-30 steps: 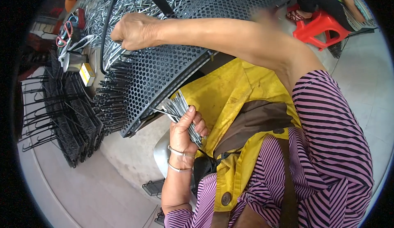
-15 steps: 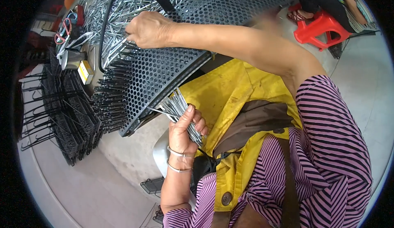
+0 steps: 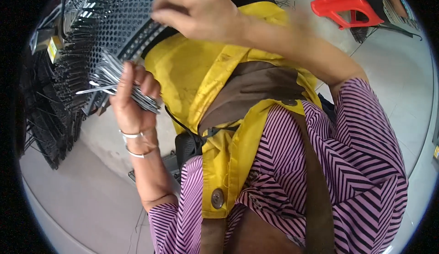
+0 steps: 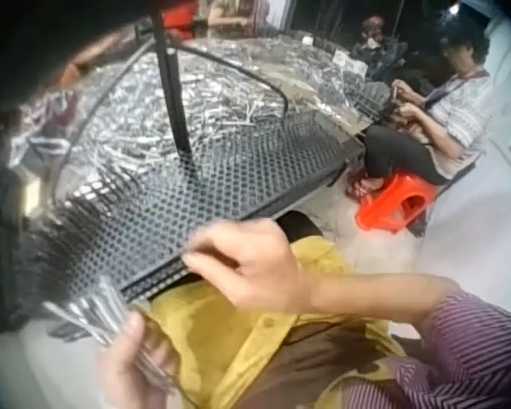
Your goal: Organizing small metal pins by inserting them individually into a perforated metal plate.
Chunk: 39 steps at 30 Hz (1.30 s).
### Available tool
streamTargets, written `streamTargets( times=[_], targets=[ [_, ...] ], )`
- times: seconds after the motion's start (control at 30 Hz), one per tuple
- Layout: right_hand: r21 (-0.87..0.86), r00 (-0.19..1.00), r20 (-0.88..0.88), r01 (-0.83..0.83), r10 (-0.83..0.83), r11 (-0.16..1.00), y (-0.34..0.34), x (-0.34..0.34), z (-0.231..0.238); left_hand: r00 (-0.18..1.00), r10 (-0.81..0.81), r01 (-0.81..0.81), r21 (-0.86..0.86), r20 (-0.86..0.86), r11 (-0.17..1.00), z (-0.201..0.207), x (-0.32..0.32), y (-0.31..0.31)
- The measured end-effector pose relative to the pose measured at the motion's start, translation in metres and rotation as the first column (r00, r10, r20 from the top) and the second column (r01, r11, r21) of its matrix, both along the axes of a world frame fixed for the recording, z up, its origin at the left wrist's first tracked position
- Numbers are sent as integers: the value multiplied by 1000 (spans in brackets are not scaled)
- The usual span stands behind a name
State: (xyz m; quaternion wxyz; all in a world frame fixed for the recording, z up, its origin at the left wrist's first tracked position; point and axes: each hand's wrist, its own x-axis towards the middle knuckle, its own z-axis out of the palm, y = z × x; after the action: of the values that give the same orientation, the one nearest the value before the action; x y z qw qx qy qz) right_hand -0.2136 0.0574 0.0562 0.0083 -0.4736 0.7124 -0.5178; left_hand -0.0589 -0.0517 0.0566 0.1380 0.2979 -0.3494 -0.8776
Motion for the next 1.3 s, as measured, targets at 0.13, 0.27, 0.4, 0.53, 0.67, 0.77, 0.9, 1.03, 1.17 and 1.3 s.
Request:
streamTargets(
  times=[0.13, 0.27, 0.4, 0.53, 0.67, 0.77, 0.9, 1.03, 1.17, 1.3],
  targets=[
    [184, 990, 62, -133, 124, 974, 39, 23, -32, 998, 44, -47, -68, -40, 997, -1, -2, -8],
    [301, 874, 79, -479, 479, 825, 55, 47, -54, 996, 69, -73, -69, -61, 995, -2, -1, -10],
    [542, 754, 289, -637, 590, 548, 52, 57, -47, 994, 79, -85, -90, -72, 992, -2, 0, -9],
    [641, 772, 246, -583, 586, 498, 30, 57, -41, 992, 87, -97, -119, -88, 988, -3, -4, -10],
    [820, 702, 288, -533, 652, 211, 41, 54, -37, 989, 107, -117, -100, -101, 988, -8, 1, -17],
    [733, 738, 300, -584, 605, 349, 79, 46, -34, 992, 79, -88, -90, -95, 992, -5, -2, -16],
    [681, 765, 306, -592, 567, 431, 101, 39, -26, 993, 94, -99, -71, -73, 993, -6, -2, -15],
    [715, 797, 320, -558, 512, 422, 93, 32, -25, 999, 18, -17, -56, 33, 998, -1, -4, -4],
    [539, 907, 208, -419, 367, 731, 59, 30, -22, 996, -67, 64, 46, 60, 997, -9, -2, 7],
    [167, 740, 658, -328, 143, 930, 10, 31, -11, 992, -86, 82, 42, 95, 996, -12, 3, 17]
  ],
)
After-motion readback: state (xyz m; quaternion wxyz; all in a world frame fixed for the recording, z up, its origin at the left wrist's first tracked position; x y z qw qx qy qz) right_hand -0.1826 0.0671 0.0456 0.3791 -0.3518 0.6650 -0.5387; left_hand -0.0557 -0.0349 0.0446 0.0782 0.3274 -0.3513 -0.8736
